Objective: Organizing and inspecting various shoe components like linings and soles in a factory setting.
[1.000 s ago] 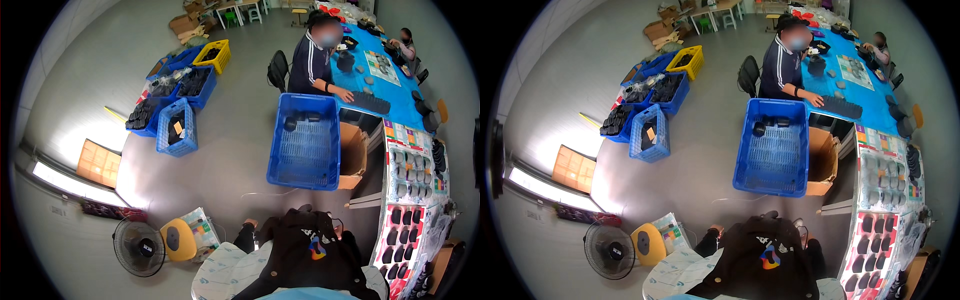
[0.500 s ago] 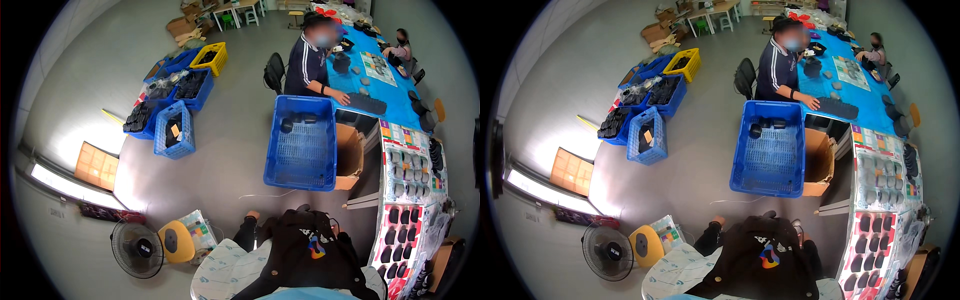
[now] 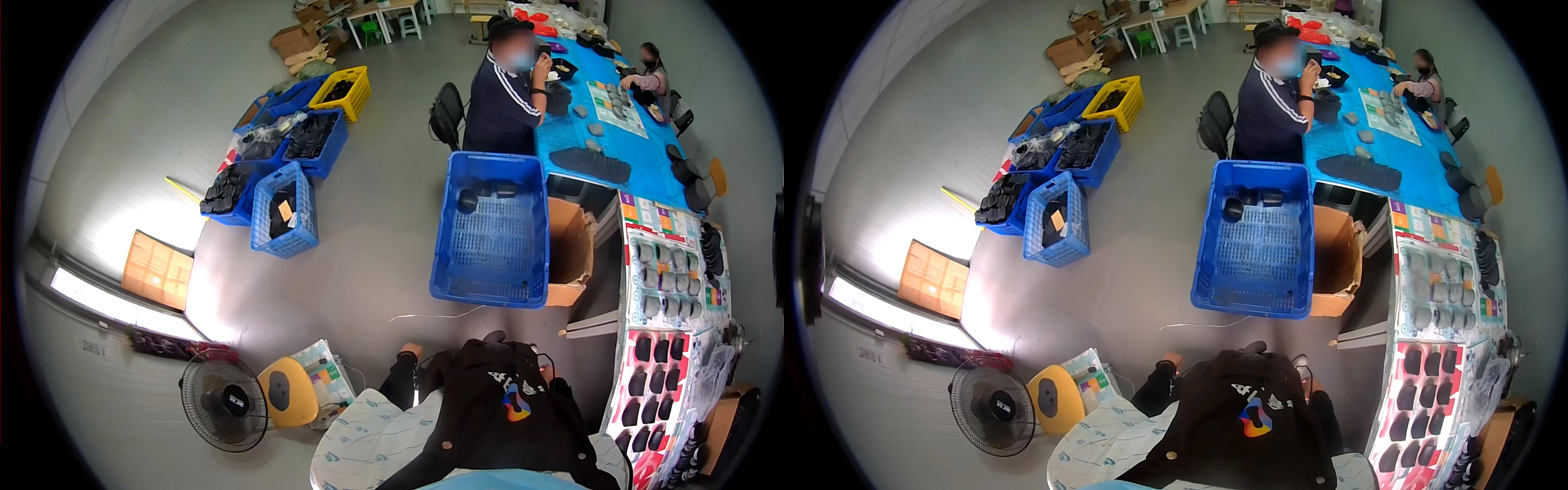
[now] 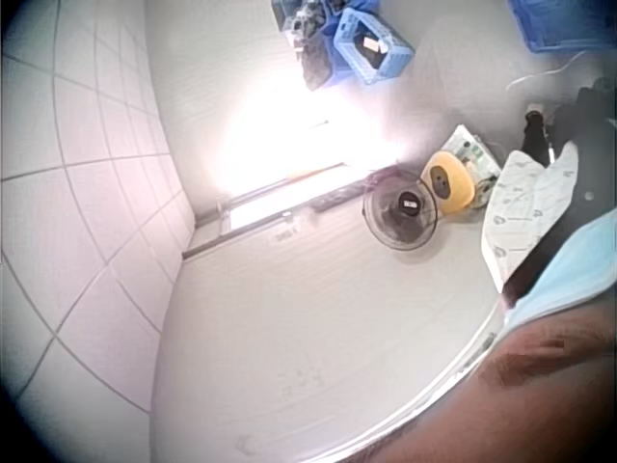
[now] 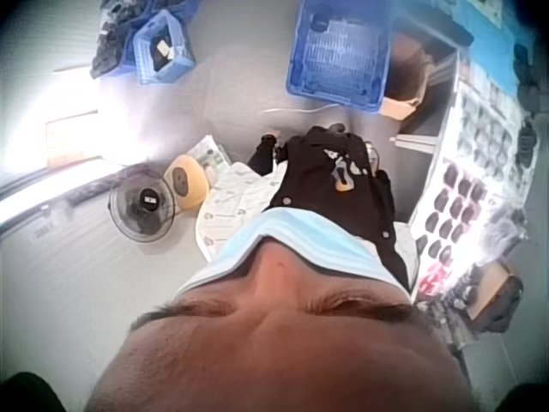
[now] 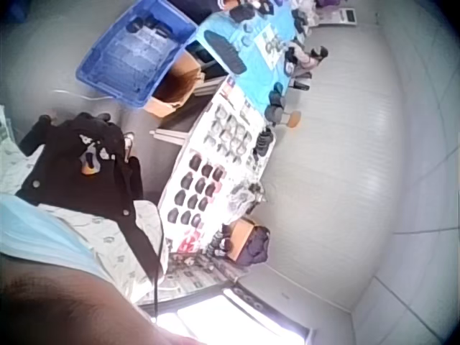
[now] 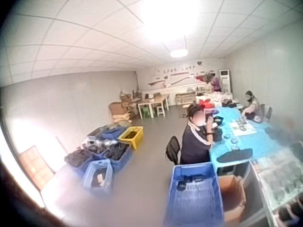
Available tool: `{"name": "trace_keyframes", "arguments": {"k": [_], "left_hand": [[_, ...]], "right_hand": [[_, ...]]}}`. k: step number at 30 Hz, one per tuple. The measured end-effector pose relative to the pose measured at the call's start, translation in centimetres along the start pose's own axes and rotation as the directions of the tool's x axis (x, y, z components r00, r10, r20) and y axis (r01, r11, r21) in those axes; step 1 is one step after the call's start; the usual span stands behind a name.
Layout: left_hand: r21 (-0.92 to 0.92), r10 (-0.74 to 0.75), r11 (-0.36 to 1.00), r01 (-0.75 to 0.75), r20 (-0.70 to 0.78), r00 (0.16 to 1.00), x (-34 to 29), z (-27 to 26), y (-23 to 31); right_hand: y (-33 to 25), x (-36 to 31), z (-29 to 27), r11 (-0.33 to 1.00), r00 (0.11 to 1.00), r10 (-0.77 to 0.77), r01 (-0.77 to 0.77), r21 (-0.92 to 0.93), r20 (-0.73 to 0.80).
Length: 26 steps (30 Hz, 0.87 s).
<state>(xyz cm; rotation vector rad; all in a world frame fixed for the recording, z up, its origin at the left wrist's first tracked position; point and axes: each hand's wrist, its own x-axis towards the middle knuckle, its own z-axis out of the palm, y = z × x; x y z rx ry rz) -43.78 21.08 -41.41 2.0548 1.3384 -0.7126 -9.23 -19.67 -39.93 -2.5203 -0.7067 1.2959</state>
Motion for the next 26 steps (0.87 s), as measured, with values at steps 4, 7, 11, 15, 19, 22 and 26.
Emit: {"name": "trace_keyframes", "arguments": {"k": [4,7,11,15,19,22,26], "left_hand": [[0.472,0.583,0.801,-0.369,-0.47,0.663,-5.3,0.9,4.8],[0.056,0.084,0.995,-0.083,-0.023,0.996,-4.7,-1.8,3.4],[0.11,0.087,0.991,-0.077,-0.089,0.992,-1.9,-2.2,1.2],[0.082,0.058,0.995,-0.051,-0.087,0.995,0.2,-1.6,1.4],[0.064,0.078,0.995,-0.073,-0.076,0.994,-0.3,-0.5,4.0],[0.193,0.165,0.969,-0.152,-0.052,0.985,-0.2,-0.8,3.3],[-0.162,0.007,0.987,0.016,0.139,0.99,-0.1,-0.1,-0.4]], "right_hand": [[5.2,0.4,0.8,0.997,0.997,0.069,-0.07,-0.024,-0.037],[4.0,-0.8,0.8,0.992,0.998,0.05,-0.047,-0.12,0.024],[-6.5,-3.4,-8.3,0.915,0.979,-0.001,-0.082,-0.394,-0.206],[-22.3,-15.5,-25.7,0.84,-0.097,-0.376,0.385,-0.383,-0.922],[-27.0,-20.1,-30.5,0.803,-0.214,-0.385,0.402,-0.44,-0.898],[-29.4,-22.3,-29.7,0.749,-0.247,-0.461,0.406,-0.523,-0.852],[-30.1,-23.9,-27.9,0.666,-0.266,-0.487,0.504,-0.55,-0.832]]}}
